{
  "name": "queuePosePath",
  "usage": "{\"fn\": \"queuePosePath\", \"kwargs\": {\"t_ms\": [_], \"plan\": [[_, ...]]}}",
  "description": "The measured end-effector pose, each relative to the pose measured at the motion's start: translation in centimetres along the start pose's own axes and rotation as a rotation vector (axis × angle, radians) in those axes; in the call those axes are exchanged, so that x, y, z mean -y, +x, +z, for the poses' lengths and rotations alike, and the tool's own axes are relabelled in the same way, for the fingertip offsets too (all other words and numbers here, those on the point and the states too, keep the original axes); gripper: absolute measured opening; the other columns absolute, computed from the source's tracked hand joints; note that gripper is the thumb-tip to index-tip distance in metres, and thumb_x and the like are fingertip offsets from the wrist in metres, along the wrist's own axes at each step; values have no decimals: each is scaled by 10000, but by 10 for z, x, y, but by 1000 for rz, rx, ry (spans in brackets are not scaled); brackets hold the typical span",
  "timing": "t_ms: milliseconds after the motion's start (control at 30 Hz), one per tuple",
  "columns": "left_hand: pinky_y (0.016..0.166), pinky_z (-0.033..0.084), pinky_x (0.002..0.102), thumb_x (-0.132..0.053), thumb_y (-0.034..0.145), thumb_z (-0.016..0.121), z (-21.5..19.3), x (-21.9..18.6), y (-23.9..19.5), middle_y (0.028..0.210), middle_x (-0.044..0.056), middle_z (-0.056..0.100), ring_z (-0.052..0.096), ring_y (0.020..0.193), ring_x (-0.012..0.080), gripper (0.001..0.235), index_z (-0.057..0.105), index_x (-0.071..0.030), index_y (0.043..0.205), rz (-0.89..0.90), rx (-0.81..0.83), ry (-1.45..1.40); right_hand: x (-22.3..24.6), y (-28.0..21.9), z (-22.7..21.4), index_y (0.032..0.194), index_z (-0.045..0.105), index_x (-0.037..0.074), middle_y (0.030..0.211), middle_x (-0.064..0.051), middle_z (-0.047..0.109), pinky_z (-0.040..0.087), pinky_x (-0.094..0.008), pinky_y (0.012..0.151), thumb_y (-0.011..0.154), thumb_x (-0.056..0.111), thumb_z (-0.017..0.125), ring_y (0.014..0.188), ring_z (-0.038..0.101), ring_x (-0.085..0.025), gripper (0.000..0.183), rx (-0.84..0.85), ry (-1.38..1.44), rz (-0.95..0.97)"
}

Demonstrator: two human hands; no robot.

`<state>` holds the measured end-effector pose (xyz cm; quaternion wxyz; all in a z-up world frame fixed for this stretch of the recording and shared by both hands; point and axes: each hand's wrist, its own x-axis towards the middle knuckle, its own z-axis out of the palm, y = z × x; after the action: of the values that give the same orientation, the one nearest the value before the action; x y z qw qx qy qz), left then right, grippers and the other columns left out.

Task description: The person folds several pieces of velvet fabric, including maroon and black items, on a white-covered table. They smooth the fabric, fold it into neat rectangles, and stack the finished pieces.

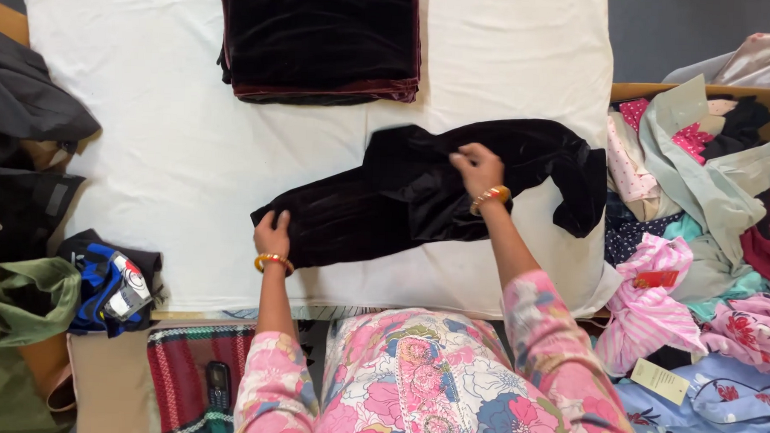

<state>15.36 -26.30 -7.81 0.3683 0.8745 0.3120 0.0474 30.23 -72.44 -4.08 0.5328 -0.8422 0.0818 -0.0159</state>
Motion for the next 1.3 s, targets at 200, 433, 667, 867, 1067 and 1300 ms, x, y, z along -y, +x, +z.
{"fn": "queuePosePath", "kwargs": {"t_ms": [200,433,667,867,1067,1300], "plan": [[937,523,488,-416,973,712,-13,25,-11,1165,224,711,663,1083,437,451,716,-35,1214,-168,-80,54,-103,-43,-151,1064,707,16,972,-16,706,544,-282,827,912,101,829,870,642,-108,212,-681,32,18],[846,499,535,-421,831,809,-18,-9,-4,1307,116,451,452,1182,416,377,798,-72,972,-255,-130,309,-125,-108,-200,1128,679,59,1026,-75,664,553,-331,809,659,30,798,858,642,-190,485,-846,-258,213],[799,522,339,-249,853,854,-39,-14,21,965,61,738,633,843,173,345,746,-1,1066,-127,300,-311,-16,-69,-151,1184,692,135,1233,-80,675,415,-439,1096,769,-19,680,1221,583,-318,443,-408,-592,-235],[893,506,275,-87,909,780,-172,-91,9,1079,9,712,631,958,116,288,700,-3,1172,98,289,-677,-5,-20,-144,1214,722,260,1492,-96,531,309,-501,1050,633,-42,648,1387,433,-325,658,-143,-963,-321],[999,512,266,2,1045,732,-252,-78,18,1147,32,710,642,1022,122,181,677,14,1218,265,61,-846,-11,-52,-138,1156,703,292,1536,-73,501,276,-511,1079,645,-35,657,1445,407,-315,608,-5,-953,-368],[942,496,283,-93,1013,741,-188,56,94,1163,26,714,621,986,107,306,680,12,1294,41,108,-457,-3,-91,-126,1127,717,221,1436,-60,572,302,-492,1063,581,-55,633,1387,466,-266,618,46,-897,-385]]}}
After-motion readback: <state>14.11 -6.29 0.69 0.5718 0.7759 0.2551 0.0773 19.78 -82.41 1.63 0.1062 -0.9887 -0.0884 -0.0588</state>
